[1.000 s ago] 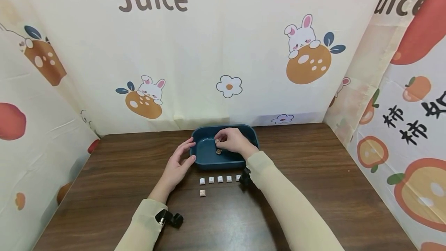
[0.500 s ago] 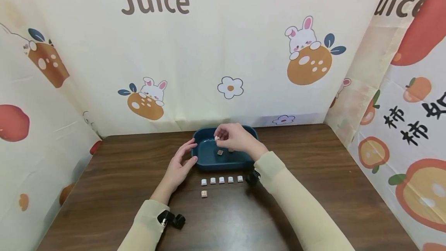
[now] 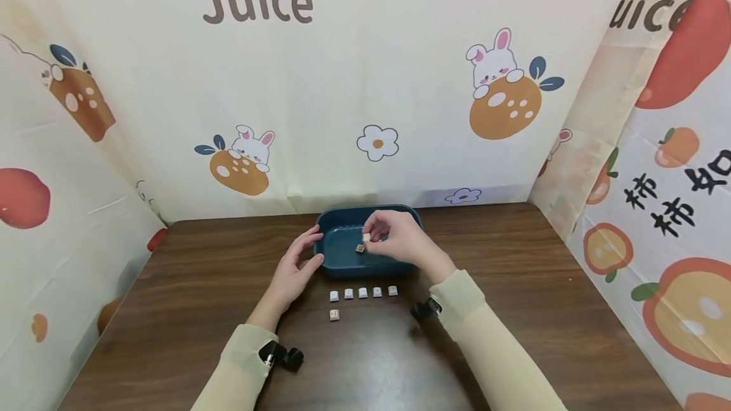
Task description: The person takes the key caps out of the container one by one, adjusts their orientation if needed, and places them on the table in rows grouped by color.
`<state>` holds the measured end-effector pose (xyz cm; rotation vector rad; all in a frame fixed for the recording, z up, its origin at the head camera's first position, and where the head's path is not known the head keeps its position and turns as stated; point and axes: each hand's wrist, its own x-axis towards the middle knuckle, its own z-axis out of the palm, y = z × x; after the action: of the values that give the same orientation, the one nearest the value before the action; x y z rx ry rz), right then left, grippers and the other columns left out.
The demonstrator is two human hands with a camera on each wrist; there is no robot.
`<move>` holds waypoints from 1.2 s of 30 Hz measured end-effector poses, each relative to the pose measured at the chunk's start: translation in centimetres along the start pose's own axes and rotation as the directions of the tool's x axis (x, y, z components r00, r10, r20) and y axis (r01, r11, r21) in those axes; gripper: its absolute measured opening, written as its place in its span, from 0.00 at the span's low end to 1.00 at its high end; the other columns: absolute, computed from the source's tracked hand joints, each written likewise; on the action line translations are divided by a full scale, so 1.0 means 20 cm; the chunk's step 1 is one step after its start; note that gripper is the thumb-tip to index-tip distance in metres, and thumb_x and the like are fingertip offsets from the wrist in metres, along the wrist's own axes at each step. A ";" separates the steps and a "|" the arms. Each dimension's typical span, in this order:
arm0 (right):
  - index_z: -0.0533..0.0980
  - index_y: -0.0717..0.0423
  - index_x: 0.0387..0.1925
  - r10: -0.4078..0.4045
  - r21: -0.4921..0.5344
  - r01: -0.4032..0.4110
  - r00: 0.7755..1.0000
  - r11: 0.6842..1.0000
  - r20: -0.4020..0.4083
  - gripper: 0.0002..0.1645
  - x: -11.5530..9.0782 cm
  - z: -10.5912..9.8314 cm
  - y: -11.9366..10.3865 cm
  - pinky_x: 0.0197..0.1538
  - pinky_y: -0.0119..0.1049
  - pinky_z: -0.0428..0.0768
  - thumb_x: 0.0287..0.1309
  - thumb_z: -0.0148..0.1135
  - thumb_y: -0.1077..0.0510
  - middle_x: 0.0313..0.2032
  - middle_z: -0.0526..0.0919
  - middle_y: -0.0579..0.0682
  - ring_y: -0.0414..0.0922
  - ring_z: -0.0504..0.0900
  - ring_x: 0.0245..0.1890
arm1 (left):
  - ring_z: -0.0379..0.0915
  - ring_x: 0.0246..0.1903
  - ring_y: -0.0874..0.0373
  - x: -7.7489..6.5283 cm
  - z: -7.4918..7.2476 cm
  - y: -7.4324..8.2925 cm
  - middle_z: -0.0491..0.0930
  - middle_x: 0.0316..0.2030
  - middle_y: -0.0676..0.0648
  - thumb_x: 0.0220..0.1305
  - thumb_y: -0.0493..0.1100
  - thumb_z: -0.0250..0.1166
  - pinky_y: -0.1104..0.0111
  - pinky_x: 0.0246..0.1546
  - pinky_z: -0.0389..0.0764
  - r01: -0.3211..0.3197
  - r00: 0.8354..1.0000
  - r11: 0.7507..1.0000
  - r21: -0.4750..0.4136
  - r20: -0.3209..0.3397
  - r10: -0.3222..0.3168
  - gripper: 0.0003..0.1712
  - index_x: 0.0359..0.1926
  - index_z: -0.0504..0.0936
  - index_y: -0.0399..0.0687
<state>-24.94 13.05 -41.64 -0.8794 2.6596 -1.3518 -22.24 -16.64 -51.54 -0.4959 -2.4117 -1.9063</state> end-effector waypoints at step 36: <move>0.90 0.54 0.49 -0.010 0.116 0.012 1.000 0.993 -0.024 0.13 -0.34 0.26 -0.02 0.43 0.34 0.87 0.64 0.79 0.63 0.43 0.89 0.43 0.36 0.87 0.39 | 0.61 0.79 0.38 0.00 0.01 0.00 0.62 0.83 0.47 0.81 0.37 0.65 0.37 0.74 0.70 -0.012 1.000 1.000 -0.016 -0.001 0.012 0.28 0.76 0.74 0.39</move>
<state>-17.55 12.49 -46.06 -0.8715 2.5660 -1.5106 -22.23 -16.51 -51.48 -0.5083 -2.3897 -1.9219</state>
